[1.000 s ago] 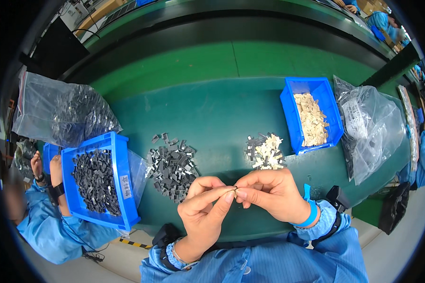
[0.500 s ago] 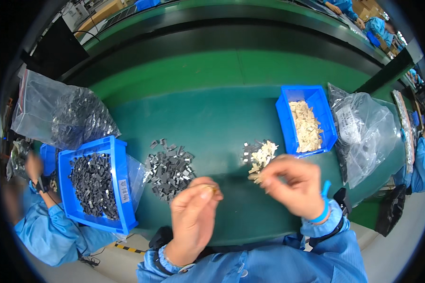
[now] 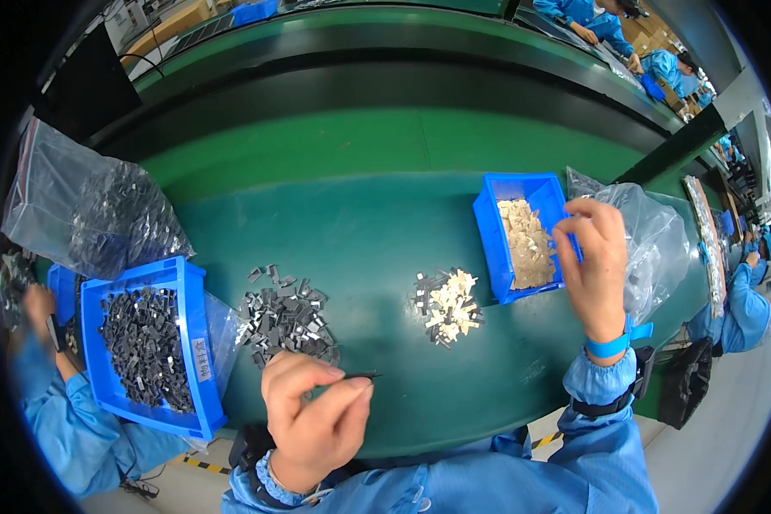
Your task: Assembling small black and white plastic components at a factory workbench.
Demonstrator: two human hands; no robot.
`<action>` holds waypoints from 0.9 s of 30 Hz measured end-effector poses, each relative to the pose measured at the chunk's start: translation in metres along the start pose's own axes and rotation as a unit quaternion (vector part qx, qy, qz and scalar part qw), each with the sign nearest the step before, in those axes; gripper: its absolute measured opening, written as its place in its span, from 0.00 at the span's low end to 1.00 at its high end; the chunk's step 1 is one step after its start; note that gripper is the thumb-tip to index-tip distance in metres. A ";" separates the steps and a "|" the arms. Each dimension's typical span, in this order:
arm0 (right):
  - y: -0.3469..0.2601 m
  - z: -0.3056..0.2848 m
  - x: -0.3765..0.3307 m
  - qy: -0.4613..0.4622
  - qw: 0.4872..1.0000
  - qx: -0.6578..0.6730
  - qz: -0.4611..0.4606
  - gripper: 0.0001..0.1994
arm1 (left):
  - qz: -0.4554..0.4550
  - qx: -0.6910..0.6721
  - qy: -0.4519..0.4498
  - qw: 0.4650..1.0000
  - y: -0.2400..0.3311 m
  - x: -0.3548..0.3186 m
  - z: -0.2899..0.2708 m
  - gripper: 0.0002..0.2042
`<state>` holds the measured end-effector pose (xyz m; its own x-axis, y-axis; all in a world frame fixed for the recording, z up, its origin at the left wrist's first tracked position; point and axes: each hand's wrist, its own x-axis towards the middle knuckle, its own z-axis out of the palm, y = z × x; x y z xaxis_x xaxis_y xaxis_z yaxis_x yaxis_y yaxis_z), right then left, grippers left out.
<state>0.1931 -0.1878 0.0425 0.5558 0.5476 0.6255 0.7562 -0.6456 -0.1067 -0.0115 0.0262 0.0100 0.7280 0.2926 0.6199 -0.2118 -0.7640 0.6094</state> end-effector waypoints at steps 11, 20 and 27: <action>-0.074 0.014 -0.011 -0.348 0.726 0.593 0.031 0.06 | 0.223 0.103 -0.032 0.969 0.007 -0.010 0.001 0.13; -0.082 0.019 -0.014 -0.408 0.658 0.633 0.014 0.04 | 0.242 0.102 -0.063 0.963 0.005 -0.013 -0.001 0.14; -0.087 0.017 -0.026 -0.321 0.778 0.540 -0.006 0.04 | 0.184 0.137 -0.067 0.971 -0.007 0.000 0.011 0.22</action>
<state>0.1185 -0.1371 0.0224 0.3417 0.9272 0.1538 0.4203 -0.0044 -0.9074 -0.0023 0.0252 -0.0001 0.7176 -0.0930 0.6902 -0.3055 -0.9327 0.1920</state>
